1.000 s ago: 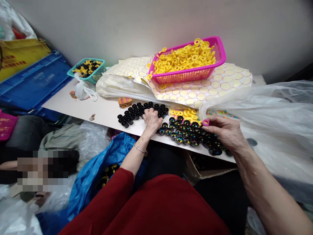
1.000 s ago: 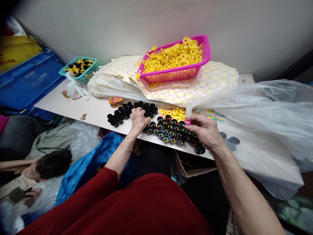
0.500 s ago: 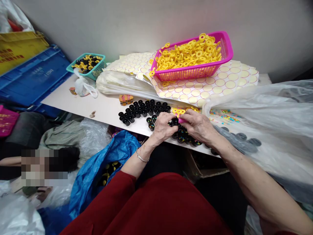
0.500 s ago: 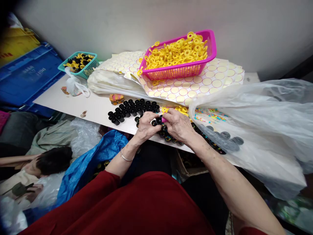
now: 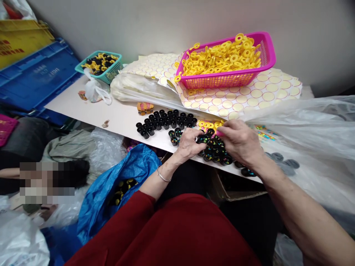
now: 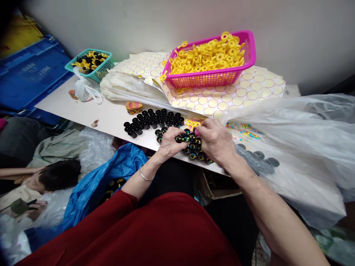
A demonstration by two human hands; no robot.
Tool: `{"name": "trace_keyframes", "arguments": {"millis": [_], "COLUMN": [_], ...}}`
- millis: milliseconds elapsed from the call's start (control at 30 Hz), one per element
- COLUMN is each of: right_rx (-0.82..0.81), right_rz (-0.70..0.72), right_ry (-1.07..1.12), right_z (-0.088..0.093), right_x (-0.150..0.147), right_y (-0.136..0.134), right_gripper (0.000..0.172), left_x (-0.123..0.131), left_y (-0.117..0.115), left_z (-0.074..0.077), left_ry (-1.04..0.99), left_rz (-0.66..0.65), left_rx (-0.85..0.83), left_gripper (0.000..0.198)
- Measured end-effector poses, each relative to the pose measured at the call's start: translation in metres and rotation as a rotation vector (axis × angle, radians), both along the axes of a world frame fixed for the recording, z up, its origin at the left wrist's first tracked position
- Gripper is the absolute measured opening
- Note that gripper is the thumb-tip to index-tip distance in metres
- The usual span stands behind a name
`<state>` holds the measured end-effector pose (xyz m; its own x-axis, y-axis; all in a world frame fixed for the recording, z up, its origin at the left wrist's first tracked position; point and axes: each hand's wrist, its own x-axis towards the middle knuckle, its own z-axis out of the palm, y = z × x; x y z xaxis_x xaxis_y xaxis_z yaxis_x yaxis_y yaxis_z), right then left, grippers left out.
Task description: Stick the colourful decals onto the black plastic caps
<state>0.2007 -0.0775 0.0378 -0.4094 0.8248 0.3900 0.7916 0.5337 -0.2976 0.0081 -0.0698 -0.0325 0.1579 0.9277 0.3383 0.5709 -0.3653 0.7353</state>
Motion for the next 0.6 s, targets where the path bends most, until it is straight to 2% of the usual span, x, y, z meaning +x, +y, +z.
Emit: {"name": "trace_keyframes", "arguments": {"millis": [67,133,233,300,367,467,600], "right_rx": [-0.085,-0.195,-0.319,-0.360,-0.399,-0.482,-0.554], "right_rz": [-0.093,-0.247,-0.555,-0.719,-0.798,-0.759,-0.644], "right_ry": [0.290,0.553,0.733,0.612,0.367,0.036,-0.211], "right_z": [-0.007,-0.016,-0.033,-0.044,-0.053,-0.060,-0.062], "right_x": [0.017,0.037,0.072,0.095,0.113,0.124,0.118], "right_y": [0.006,0.014,0.026,0.034,0.042,0.051,0.060], "right_gripper": [0.016,0.013,0.021,0.023,0.021,0.021,0.023], "left_x": [-0.009,-0.021,-0.040,-0.051,-0.056,-0.054,-0.045], "left_y": [0.009,0.023,0.044,0.053,0.057,0.058,0.058], "left_z": [0.000,-0.001,0.000,0.001,0.002,-0.001,-0.006], "left_ry": [-0.085,-0.173,-0.196,-0.110,-0.001,0.108,0.108], "left_rz": [0.056,0.109,0.156,0.155,0.124,0.056,0.023], "left_rx": [-0.059,-0.124,-0.187,-0.191,-0.173,-0.145,-0.110], "left_gripper": [0.031,0.030,0.025,0.025,0.027,0.030,0.033]}}
